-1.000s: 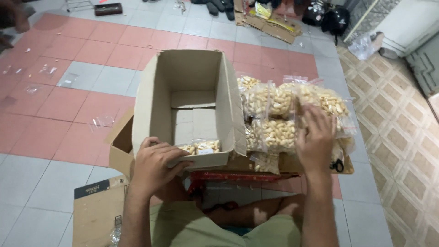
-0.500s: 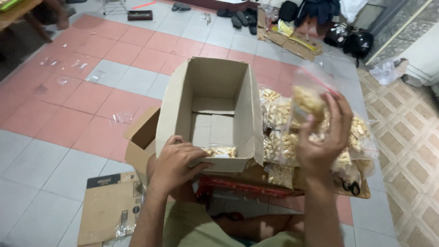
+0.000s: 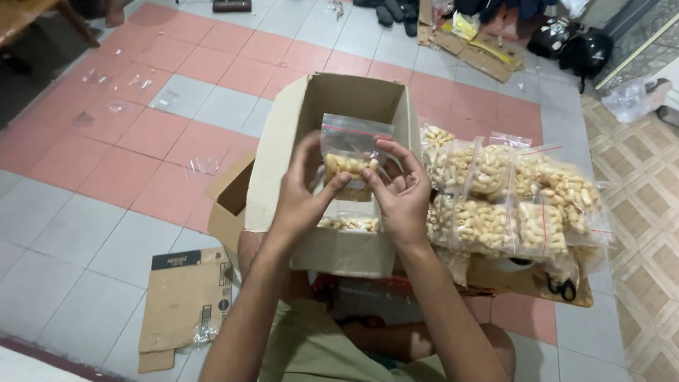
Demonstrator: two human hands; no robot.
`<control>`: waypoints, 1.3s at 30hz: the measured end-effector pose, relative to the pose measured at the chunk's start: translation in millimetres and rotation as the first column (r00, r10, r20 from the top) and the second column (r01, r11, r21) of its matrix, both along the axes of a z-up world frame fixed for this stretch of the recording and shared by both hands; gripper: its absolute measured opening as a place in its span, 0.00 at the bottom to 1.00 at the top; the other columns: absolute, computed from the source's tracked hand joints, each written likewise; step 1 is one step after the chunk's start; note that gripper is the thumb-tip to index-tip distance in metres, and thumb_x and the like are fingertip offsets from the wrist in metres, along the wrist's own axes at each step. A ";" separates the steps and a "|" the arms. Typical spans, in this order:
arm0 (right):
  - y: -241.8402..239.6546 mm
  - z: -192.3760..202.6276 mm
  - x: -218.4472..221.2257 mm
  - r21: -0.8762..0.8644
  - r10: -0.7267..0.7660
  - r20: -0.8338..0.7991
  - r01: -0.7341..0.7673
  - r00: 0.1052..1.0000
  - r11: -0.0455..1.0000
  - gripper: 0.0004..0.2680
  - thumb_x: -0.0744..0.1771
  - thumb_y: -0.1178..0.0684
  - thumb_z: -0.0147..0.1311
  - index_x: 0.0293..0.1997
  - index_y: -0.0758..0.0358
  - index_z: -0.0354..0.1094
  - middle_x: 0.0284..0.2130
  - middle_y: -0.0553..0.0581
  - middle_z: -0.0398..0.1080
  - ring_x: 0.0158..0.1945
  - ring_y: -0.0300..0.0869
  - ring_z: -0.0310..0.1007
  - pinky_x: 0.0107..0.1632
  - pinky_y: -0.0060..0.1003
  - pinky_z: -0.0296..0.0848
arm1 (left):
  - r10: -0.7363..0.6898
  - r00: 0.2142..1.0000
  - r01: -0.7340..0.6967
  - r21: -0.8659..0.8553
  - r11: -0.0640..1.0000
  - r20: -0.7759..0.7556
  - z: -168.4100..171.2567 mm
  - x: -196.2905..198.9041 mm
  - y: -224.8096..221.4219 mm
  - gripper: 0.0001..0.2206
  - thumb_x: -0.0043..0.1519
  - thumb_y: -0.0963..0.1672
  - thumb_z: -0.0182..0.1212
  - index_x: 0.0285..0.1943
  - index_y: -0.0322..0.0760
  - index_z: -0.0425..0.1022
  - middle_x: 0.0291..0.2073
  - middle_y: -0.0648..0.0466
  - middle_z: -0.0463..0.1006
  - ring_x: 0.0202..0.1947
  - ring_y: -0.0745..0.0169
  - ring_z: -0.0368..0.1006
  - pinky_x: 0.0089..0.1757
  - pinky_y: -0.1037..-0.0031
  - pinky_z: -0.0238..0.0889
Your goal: Packing small plastic bags of snacks into a cardboard box
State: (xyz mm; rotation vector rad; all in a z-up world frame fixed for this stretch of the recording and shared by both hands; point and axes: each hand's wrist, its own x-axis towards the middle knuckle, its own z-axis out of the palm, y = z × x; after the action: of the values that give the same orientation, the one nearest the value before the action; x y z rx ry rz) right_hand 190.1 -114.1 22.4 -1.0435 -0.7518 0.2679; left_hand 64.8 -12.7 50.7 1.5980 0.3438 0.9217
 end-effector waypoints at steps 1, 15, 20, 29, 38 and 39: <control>-1.8 -0.4 -1.9 -0.003 0.004 -0.002 -0.004 1.000 1.000 0.19 0.65 0.69 0.65 0.64 0.72 0.67 0.61 0.57 0.69 0.58 0.44 0.78 0.57 0.31 0.82 | 0.004 1.000 -0.004 -0.003 1.000 -0.002 -8.2 1.5 3.0 0.35 0.61 0.46 0.76 0.76 0.33 0.63 0.65 0.32 0.72 0.71 0.21 0.63 0.63 0.29 0.57; -13.3 6.6 3.4 -0.196 -0.046 0.029 0.051 0.999 0.979 0.04 0.69 0.60 0.64 0.47 0.62 0.76 0.35 0.49 0.78 0.42 0.35 0.80 0.48 0.34 0.83 | 0.132 0.981 -0.061 0.422 0.905 -0.139 -5.1 -1.6 2.9 0.22 0.58 0.46 0.78 0.60 0.37 0.81 0.44 0.44 0.87 0.49 0.41 0.84 0.54 0.48 0.74; -23.4 9.4 14.3 -0.202 -0.052 0.041 0.059 0.998 0.978 0.05 0.69 0.61 0.64 0.48 0.61 0.79 0.34 0.49 0.78 0.41 0.33 0.77 0.48 0.34 0.83 | 0.014 0.981 0.093 0.532 0.842 -0.194 -2.9 -0.5 30.5 0.16 0.63 0.45 0.73 0.56 0.30 0.83 0.44 0.40 0.86 0.51 0.36 0.82 0.61 0.45 0.65; -15.7 6.6 8.7 -0.206 0.021 -0.041 -0.029 0.999 0.978 0.05 0.68 0.60 0.65 0.48 0.61 0.79 0.37 0.49 0.80 0.44 0.33 0.78 0.50 0.36 0.83 | -0.068 0.975 0.115 0.217 0.969 -0.212 17.2 -7.7 19.6 0.14 0.64 0.44 0.73 0.56 0.36 0.84 0.43 0.46 0.87 0.52 0.47 0.83 0.58 0.51 0.71; -11.4 21.0 12.1 -0.208 0.105 0.069 -0.089 0.992 0.974 0.05 0.69 0.61 0.63 0.48 0.61 0.78 0.43 0.52 0.80 0.50 0.38 0.79 0.52 0.41 0.83 | -0.103 0.995 0.103 0.004 0.995 -0.002 -4.2 -0.2 31.1 0.08 0.63 0.40 0.73 0.49 0.32 0.84 0.42 0.48 0.86 0.50 0.57 0.82 0.51 0.59 0.78; -12.8 28.6 10.1 -0.243 0.136 0.110 -0.106 0.985 0.964 0.05 0.68 0.61 0.65 0.47 0.61 0.79 0.43 0.51 0.81 0.51 0.39 0.81 0.52 0.41 0.84 | -0.092 0.996 0.092 0.007 0.996 0.013 -5.3 -3.1 33.0 0.06 0.63 0.39 0.73 0.47 0.31 0.85 0.41 0.48 0.87 0.49 0.57 0.83 0.50 0.60 0.78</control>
State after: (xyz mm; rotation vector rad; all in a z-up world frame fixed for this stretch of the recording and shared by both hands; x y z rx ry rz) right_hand 200.2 -126.9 51.0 -1.2506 -0.9156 0.4069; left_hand 61.6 20.3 45.4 1.5992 0.2558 0.8631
